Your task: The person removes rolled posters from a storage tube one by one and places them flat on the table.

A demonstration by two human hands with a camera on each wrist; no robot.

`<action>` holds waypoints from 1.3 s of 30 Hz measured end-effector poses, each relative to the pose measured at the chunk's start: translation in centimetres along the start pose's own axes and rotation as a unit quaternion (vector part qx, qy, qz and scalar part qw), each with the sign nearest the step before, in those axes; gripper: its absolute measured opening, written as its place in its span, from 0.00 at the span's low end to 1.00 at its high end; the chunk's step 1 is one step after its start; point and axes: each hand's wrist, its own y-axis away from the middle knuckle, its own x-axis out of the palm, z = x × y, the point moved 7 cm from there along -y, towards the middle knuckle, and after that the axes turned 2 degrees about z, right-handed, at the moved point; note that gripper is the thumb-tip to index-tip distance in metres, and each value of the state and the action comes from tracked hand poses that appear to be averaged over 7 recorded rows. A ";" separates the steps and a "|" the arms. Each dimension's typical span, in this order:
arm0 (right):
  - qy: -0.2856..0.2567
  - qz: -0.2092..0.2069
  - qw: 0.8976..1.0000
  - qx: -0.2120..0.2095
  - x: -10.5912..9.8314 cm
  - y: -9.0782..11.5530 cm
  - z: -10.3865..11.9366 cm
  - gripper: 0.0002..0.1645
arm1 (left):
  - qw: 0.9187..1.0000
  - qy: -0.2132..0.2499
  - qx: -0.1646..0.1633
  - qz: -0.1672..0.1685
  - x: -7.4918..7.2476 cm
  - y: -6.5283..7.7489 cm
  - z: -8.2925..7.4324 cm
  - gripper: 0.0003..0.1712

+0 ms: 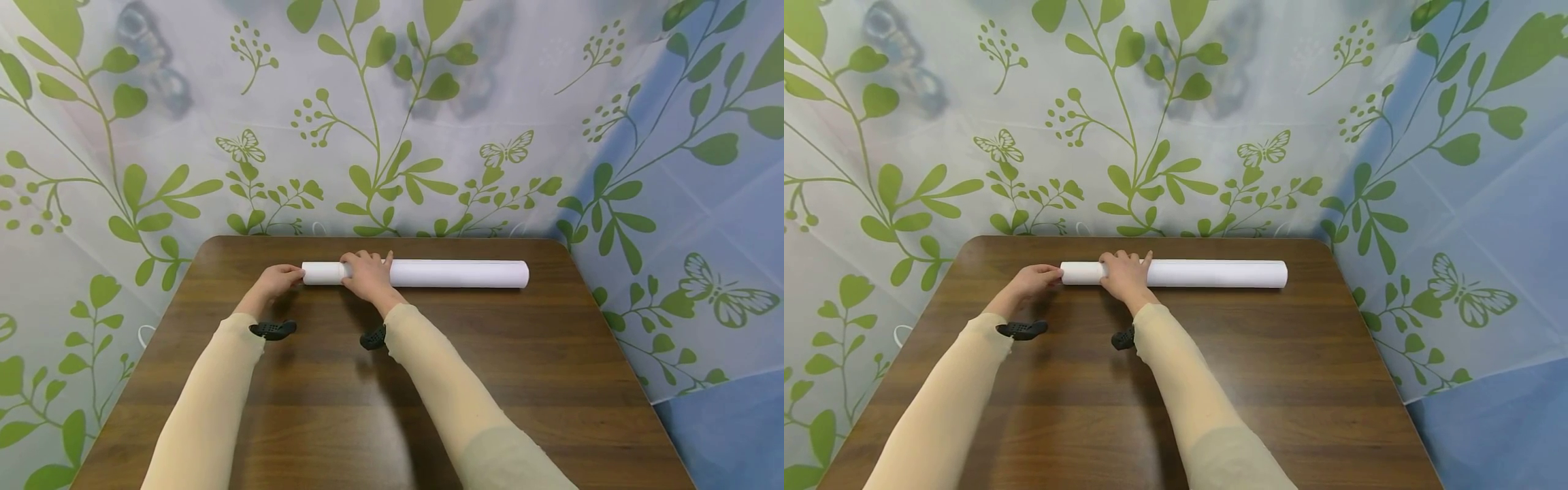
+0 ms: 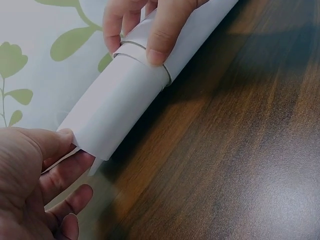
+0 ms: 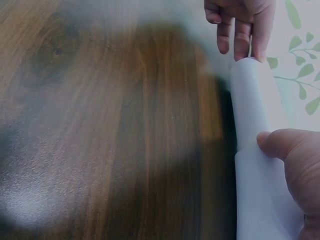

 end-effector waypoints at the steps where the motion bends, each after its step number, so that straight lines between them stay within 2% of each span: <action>1: 0.000 0.001 1.000 0.000 -0.1 0.0 0.0 0.27 | 1.000 0.000 0.000 0.000 0.0 -0.1 0.1 0.27; 15: 0.000 0.005 1.000 -0.004 -0.4 0.0 0.0 0.27 | 1.000 -0.003 0.008 0.004 -0.6 0.4 0.2 0.27; 21: -0.013 0.011 1.000 -0.004 0.1 -0.2 -0.1 0.27 | 1.000 0.004 -0.004 0.003 -0.7 0.3 0.8 0.28; 26: -0.001 0.007 1.000 -0.004 -0.1 -0.1 -0.1 0.27 | 1.000 0.003 -0.009 0.002 -0.8 0.2 1.0 0.29; 39: 0.001 -0.002 1.000 -0.007 -0.5 0.1 0.1 0.27 | 1.000 0.007 -0.008 -0.015 -1.8 0.7 1.5 0.28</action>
